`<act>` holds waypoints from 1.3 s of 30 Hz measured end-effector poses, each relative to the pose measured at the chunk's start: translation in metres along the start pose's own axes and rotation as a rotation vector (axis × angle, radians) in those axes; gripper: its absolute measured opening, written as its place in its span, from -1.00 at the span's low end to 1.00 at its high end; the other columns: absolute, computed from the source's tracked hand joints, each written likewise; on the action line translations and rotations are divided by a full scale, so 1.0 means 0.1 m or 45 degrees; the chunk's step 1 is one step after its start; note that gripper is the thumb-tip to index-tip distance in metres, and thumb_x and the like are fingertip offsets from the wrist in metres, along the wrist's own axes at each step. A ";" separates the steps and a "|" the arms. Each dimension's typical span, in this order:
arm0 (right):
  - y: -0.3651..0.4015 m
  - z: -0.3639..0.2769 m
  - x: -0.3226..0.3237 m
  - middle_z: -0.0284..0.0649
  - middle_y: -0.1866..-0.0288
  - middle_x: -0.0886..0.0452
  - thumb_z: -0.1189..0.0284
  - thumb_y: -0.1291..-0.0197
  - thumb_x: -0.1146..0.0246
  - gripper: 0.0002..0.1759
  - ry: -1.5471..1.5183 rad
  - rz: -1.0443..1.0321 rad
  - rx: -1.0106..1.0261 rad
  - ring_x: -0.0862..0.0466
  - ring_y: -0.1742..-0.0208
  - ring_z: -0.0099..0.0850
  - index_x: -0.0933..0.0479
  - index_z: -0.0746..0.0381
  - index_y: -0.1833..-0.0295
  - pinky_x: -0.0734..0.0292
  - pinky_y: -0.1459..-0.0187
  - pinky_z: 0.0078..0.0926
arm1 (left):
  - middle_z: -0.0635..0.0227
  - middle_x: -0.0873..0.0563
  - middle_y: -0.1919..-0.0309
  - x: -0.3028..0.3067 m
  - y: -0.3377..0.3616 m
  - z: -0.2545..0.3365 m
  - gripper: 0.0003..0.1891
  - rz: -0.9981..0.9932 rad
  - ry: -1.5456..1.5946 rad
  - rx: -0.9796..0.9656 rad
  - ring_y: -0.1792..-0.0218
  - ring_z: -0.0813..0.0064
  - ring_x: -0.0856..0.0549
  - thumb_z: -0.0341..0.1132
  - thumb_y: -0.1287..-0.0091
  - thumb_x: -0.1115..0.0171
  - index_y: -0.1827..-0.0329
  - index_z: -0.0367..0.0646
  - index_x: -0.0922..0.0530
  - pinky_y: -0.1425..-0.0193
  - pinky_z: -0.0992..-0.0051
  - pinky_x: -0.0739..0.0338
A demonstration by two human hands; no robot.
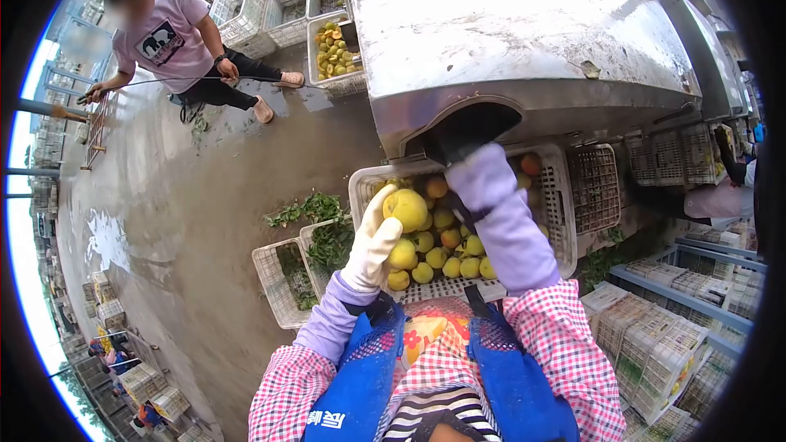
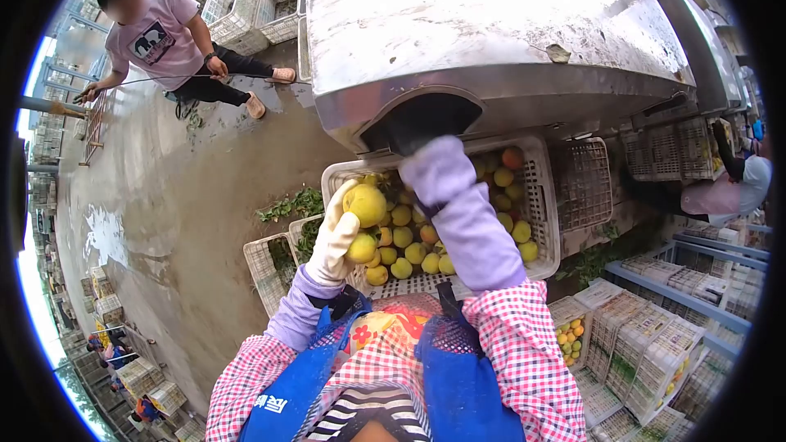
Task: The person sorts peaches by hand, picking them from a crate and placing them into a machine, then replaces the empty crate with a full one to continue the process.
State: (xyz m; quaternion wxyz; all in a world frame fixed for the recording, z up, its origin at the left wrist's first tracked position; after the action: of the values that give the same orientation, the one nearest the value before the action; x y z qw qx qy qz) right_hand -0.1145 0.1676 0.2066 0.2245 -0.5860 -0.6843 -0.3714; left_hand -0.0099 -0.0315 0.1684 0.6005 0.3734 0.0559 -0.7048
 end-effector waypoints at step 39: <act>0.69 0.11 -0.56 0.04 -0.35 -0.54 0.22 0.05 -0.59 -0.17 -0.407 0.364 0.626 -0.57 -0.31 0.02 -0.54 0.24 -0.38 -0.53 -0.32 -0.11 | -0.10 -0.43 -0.47 -0.43 -0.31 0.31 -0.43 -0.106 -1.229 -1.351 -0.41 -0.03 -0.51 -0.43 -0.57 -0.09 -0.59 -0.41 -0.22 -0.46 0.14 -0.50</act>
State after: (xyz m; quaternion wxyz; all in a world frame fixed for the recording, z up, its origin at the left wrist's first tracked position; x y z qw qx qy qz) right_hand -0.0342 0.1434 0.1754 0.2988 -0.6553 -0.6908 -0.0632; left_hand -0.0514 -0.0050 0.2044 0.6314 -0.3246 0.1333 -0.6915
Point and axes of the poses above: each hand's wrist, its own y-axis away from the middle knuckle, its own x-axis out of the back of the hand, z = x × y, the point moved 3 cm from there along -y, towards the middle knuckle
